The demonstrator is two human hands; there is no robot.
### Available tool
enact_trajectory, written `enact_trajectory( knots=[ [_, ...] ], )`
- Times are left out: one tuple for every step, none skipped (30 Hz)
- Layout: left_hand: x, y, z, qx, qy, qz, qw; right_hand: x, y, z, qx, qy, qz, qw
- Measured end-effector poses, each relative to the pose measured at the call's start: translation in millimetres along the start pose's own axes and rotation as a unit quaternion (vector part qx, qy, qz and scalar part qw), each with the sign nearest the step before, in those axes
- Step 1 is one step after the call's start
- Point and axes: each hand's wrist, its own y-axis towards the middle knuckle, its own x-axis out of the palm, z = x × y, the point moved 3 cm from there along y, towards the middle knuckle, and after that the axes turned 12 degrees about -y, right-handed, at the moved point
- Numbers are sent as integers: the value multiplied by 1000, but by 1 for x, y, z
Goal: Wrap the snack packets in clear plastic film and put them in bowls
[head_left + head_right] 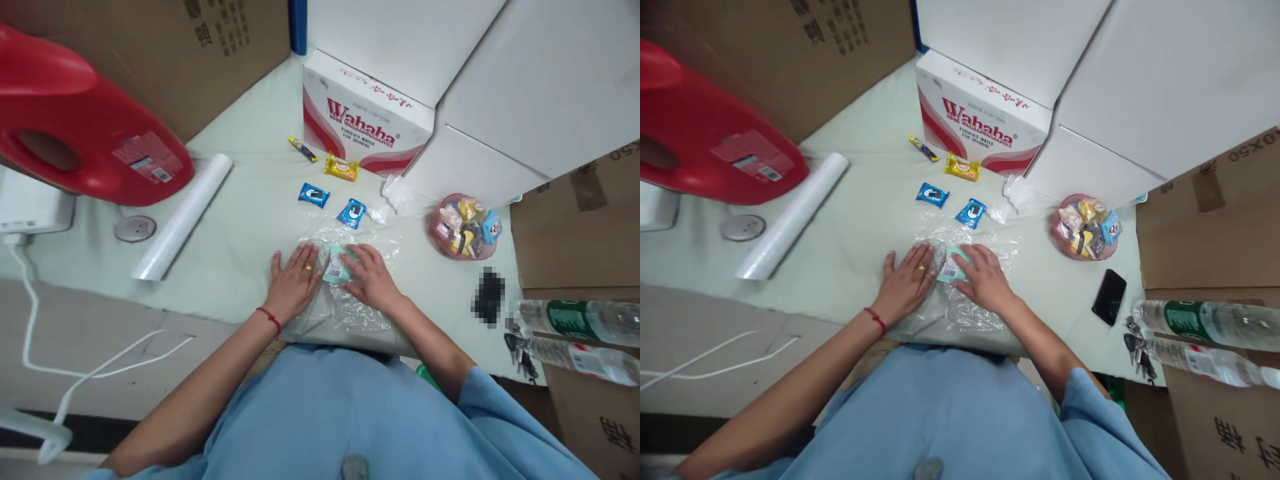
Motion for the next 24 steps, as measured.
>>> enact_trajectory(
  knots=[
    [-3,0,-2,3,4,-1,1000,6,0,-3,-29,-14,-26,999],
    [-6,-1,-5,9,11,0,1000,12,-2,-4,-46,-25,-49,997],
    [-9,-2,-8,16,20,2,1000,18,-3,-4,-53,-31,-68,996],
    [-12,-4,-13,22,30,5,999,23,-6,-3,-56,-34,-82,994],
    [-14,-6,-17,28,38,6,999,27,-8,-2,-58,-32,-92,994],
    [-16,-7,-22,31,42,5,999,28,-10,1,-63,-27,-99,993],
    [-17,-9,-27,33,45,2,998,28,-11,4,-71,-20,-106,992],
    [-18,-11,-30,33,45,0,998,25,-11,7,-80,-9,-110,991],
    [-18,-12,-33,32,44,-2,999,20,-8,11,-88,5,-109,990],
    [-18,-13,-35,30,42,-2,999,14,-2,15,-93,21,-102,990],
    [-18,-13,-36,29,40,0,999,6,7,19,-90,37,-88,991],
    [-18,-13,-35,27,38,3,999,-2,19,23,-80,50,-69,993],
    [-18,-13,-35,26,35,5,999,-10,36,28,-62,58,-47,995],
    [-19,-13,-33,26,34,6,999,-17,55,32,-41,57,-30,997],
    [-19,-13,-32,25,33,5,999,-21,79,35,-19,48,-20,998],
    [-20,-13,-31,25,33,4,999,-23,105,37,-1,29,-19,999],
    [-20,-13,-31,25,35,2,999,-23,133,38,14,6,-23,1000],
    [-21,-13,-31,25,38,-1,999,-21,163,38,28,-19,-28,999],
    [-21,-13,-31,25,42,-4,999,-18,194,37,42,-41,-27,998],
    [-21,-13,-31,25,46,-6,999,-13,224,37,55,-63,-23,996],
    [-21,-13,-32,25,50,-8,998,-6,253,36,69,-82,-22,994],
    [-21,-13,-33,24,53,-9,998,1,279,36,88,-98,-20,991],
    [-21,-13,-33,24,54,-9,998,9,302,36,110,-108,-20,988],
    [-22,-13,-34,23,54,-9,998,17,322,36,129,-113,-24,985]
  ],
)
